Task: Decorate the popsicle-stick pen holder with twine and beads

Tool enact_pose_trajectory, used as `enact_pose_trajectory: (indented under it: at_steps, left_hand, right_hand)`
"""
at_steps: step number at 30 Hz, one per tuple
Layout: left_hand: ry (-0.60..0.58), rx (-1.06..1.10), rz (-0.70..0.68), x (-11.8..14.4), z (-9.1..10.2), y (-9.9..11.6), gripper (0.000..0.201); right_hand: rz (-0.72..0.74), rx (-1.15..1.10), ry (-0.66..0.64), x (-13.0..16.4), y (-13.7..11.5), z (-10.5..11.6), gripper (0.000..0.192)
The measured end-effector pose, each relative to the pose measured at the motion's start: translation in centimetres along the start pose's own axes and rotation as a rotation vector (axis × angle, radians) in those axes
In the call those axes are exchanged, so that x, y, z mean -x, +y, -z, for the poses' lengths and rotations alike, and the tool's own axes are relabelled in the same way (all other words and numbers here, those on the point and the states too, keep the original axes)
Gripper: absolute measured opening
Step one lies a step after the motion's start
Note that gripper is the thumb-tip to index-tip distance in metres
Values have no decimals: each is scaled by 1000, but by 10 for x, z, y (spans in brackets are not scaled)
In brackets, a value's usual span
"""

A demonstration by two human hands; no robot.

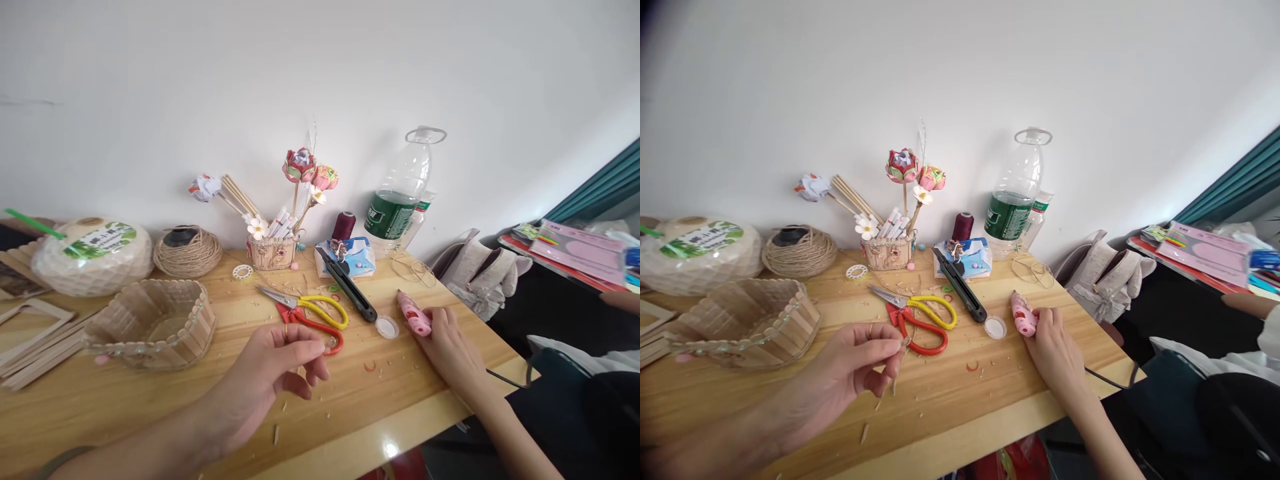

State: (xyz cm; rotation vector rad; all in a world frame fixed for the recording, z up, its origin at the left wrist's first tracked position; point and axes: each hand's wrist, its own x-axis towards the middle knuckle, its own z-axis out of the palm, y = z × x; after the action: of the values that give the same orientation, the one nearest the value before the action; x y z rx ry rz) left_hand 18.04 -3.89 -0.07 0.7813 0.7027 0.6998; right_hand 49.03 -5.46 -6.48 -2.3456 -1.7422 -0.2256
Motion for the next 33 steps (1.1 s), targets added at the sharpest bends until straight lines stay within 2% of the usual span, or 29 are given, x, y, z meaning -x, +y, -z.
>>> enact_pose_trajectory:
  at_steps: [4,7,10,13,15,18,24,28,33]
  left_hand:
    - [-27,118,40,9,6,2,21]
    - [-48,175,64,14,10,2,21]
    - [-70,227,82,21,15,3,19]
    - [-101,271,94,30,18,2,20]
    - [-107,286,100,38,21,3,21]
    - [-98,289,106,47,25,4,24]
    - [-82,305,94,59,37,9,23]
    - [-55,309,44,63,42,9,22]
    - [-11,312,36,67,42,11,27]
  right_hand:
    - [215,-87,-74,-8,13,9,34]
    - [272,-76,-15,-5,2,29,29]
    - [311,-167,96,12,-45,53,24]
    - [508,-711,139,37,-113,74,11]
    - [614,-909,127,50,-150,84,6]
    - [726,-978,218,58,-181,93,10]
    - [877,-813,335,61,-195,96,16]
    - [853,-797,374,67,-206,97,15]
    - [769,-992,298,73,-220,93,17]
